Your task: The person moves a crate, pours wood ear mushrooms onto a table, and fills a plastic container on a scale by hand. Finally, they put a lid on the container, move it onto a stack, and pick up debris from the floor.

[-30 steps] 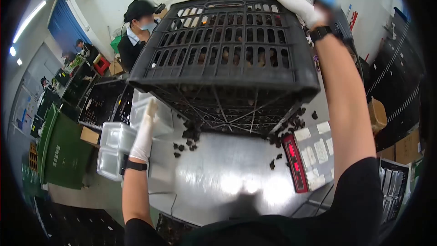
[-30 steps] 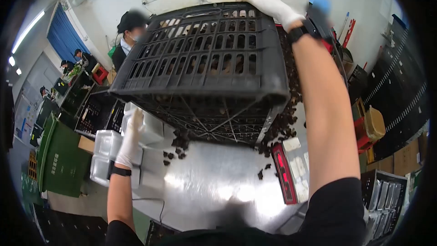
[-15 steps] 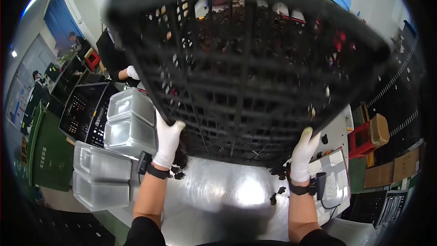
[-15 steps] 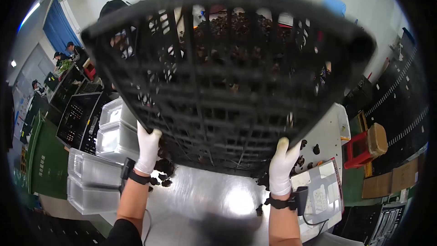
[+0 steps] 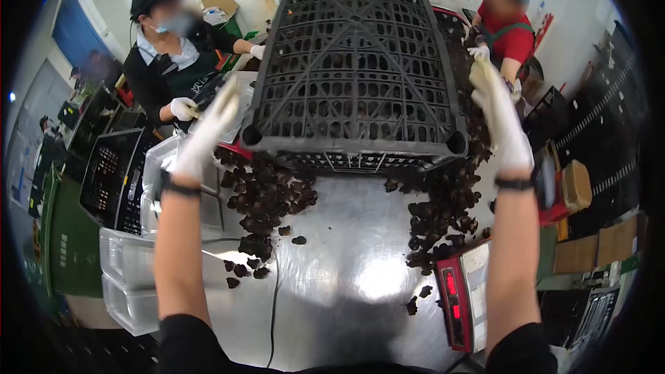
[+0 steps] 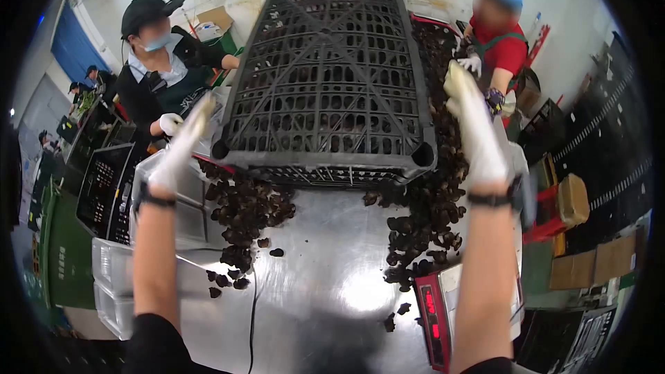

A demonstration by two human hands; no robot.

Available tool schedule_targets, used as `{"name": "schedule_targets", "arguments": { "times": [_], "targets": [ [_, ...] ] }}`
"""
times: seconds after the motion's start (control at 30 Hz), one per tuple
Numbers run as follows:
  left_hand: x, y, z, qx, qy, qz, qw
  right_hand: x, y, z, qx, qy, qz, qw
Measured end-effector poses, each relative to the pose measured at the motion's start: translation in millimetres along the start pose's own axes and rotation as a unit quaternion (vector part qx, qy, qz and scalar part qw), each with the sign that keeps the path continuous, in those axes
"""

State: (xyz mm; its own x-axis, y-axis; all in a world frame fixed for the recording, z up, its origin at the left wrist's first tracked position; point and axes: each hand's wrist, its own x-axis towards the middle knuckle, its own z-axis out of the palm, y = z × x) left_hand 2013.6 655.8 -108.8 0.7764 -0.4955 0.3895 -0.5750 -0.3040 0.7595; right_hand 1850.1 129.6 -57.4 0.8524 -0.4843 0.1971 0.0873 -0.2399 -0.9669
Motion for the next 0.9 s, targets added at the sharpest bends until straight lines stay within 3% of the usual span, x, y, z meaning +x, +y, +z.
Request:
{"name": "schedule_targets", "arguments": {
  "times": [0.07,0.1,0.2,0.23,0.27,0.3,0.33,0.37,0.4,0.43,0.47,0.57,0.6,0.63,0.7,0.77,0.8,0.87,0.9],
  "targets": [
    [-80,-34,52,-0.171,0.053,-0.102,0.979,-82,19,19,0.112,0.021,-0.013,0.993],
    [-104,0,87,-0.399,0.125,-0.152,0.895,-110,32,33,0.165,0.025,-0.031,0.986],
    [-113,20,115,-0.425,0.228,-0.094,0.871,-156,63,60,0.315,0.053,-0.087,0.944],
    [-110,27,120,-0.455,0.235,-0.071,0.856,-156,61,60,0.269,0.081,-0.113,0.953],
    [-95,63,120,-0.548,0.225,-0.043,0.805,-151,47,57,0.266,0.080,-0.090,0.956],
    [-84,72,119,-0.483,0.269,-0.030,0.833,-140,35,54,0.300,0.084,-0.072,0.948],
    [-70,86,116,-0.318,0.248,0.002,0.915,-126,26,50,0.332,0.089,-0.048,0.938],
    [-56,101,113,-0.144,0.245,0.039,0.958,-106,20,42,0.387,0.106,0.000,0.916],
    [-27,114,105,-0.247,0.227,0.022,0.942,-82,15,35,0.439,0.121,0.053,0.889],
    [3,128,96,-0.347,0.213,0.001,0.914,-56,-1,25,0.422,0.083,0.018,0.903],
    [32,155,91,-0.431,0.257,-0.095,0.860,-32,-20,17,0.403,0.041,-0.016,0.914],
    [142,117,45,-0.377,0.137,-0.025,0.916,12,-85,25,0.283,0.075,0.034,0.956],
    [170,141,52,-0.388,0.197,-0.098,0.895,30,-96,28,0.243,0.087,0.041,0.965],
    [189,142,66,-0.384,0.207,-0.101,0.894,48,-93,31,0.253,0.131,0.021,0.958],
    [217,120,79,-0.383,0.227,-0.097,0.890,81,-81,31,0.264,0.146,0.006,0.953],
    [218,92,84,-0.406,0.224,-0.122,0.878,103,-71,29,0.285,0.118,0.006,0.951],
    [218,69,75,-0.383,0.214,-0.094,0.894,108,-70,26,0.297,0.096,0.007,0.950],
    [193,92,68,-0.386,0.230,-0.104,0.887,109,-80,18,0.321,0.031,0.010,0.946],
    [184,112,57,-0.416,0.171,-0.152,0.880,108,-85,10,0.331,-0.007,0.010,0.944]
  ]
}}
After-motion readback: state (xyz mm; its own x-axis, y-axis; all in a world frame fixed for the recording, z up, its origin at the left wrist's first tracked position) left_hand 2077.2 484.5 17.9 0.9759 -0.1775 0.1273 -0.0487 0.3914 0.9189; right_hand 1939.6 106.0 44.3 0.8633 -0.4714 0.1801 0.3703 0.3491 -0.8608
